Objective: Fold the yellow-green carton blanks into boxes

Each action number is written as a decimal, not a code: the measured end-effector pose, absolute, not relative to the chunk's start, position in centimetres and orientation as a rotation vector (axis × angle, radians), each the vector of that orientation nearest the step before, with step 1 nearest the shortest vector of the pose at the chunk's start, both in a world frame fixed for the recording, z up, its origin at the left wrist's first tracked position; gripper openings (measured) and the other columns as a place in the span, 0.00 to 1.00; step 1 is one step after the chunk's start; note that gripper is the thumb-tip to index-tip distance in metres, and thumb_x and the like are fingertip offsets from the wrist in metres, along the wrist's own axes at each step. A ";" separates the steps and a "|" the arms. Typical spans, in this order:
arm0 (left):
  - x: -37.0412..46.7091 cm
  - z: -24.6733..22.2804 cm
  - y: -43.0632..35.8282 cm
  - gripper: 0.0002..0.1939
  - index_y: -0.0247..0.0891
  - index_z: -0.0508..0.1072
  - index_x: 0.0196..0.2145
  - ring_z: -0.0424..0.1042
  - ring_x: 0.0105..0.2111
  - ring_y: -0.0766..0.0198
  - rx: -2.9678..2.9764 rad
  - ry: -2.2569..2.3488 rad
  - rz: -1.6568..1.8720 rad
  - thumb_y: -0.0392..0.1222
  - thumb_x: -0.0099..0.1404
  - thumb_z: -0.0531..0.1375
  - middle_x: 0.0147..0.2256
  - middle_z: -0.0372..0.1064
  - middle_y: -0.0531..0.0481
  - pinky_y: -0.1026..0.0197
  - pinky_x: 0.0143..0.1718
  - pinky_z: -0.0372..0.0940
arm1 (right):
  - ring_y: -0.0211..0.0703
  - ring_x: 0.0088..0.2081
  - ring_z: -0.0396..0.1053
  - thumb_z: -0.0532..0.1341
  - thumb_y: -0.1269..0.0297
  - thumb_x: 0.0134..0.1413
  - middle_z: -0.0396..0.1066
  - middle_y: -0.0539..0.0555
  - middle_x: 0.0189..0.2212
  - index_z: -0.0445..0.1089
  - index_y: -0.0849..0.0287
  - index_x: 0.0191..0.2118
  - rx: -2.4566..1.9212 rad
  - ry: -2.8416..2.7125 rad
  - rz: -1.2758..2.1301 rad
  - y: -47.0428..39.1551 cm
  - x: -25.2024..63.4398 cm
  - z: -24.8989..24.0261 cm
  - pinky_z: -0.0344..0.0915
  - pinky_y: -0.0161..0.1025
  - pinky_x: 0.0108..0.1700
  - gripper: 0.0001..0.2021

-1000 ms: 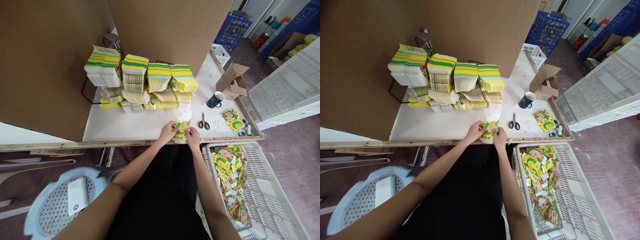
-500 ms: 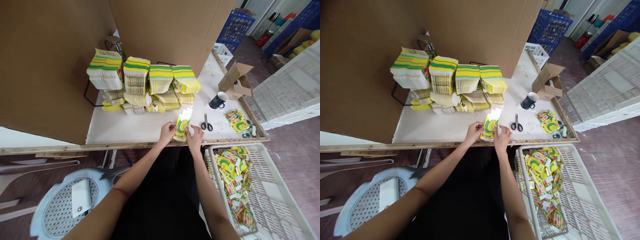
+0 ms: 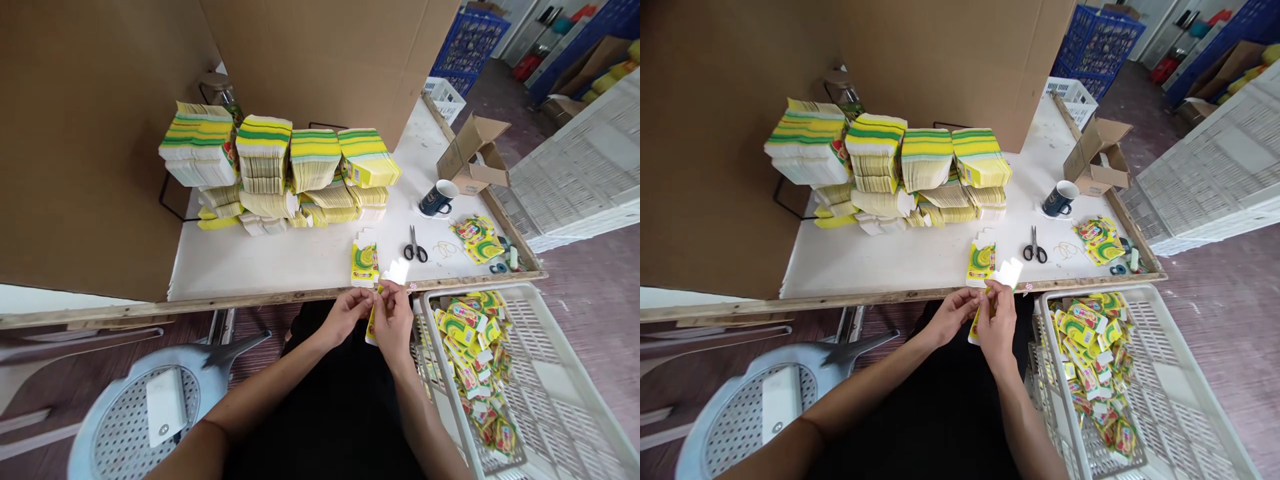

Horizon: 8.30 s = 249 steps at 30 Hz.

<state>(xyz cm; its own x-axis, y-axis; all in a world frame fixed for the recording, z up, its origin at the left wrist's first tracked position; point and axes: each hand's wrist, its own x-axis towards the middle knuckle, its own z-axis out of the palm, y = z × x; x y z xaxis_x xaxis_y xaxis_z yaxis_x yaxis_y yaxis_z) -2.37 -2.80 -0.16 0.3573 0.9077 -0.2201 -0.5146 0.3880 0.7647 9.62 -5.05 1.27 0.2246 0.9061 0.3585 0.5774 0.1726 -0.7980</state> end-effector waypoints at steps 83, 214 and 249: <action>-4.4 1.0 -5.1 0.25 0.41 0.63 0.49 0.76 0.34 0.64 0.935 0.433 0.731 0.47 0.61 0.71 0.37 0.74 0.50 0.62 0.39 0.69 | 0.37 0.26 0.60 0.58 0.52 0.68 0.65 0.48 0.27 0.70 0.56 0.34 -1.380 -1.496 0.959 -8.8 15.3 4.6 0.57 0.35 0.28 0.15; -3.5 -0.8 -1.6 0.27 0.33 0.78 0.38 0.80 0.38 0.53 0.866 0.749 1.054 0.62 0.55 0.70 0.34 0.80 0.44 0.55 0.41 0.73 | 0.45 0.35 0.74 0.68 0.52 0.56 0.77 0.55 0.34 0.75 0.58 0.37 -1.411 -1.000 0.926 -7.3 10.2 -0.1 0.70 0.42 0.40 0.14; -5.2 2.1 -4.0 0.53 0.48 0.40 0.72 0.77 0.47 0.53 1.130 0.600 0.616 0.45 0.62 0.70 0.47 0.75 0.42 0.58 0.42 0.71 | 0.48 0.41 0.75 0.65 0.56 0.62 0.76 0.56 0.42 0.64 0.51 0.62 -1.308 -1.235 0.967 -9.0 14.4 2.4 0.71 0.44 0.44 0.25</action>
<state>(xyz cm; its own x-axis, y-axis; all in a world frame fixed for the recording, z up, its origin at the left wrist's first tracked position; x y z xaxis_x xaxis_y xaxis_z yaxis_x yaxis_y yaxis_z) -5.20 -4.04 2.13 0.6884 0.7145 -0.1250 -0.1427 0.3024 0.9424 14.37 -9.04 2.37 0.1427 0.9849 0.0977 0.1415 0.0774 -0.9869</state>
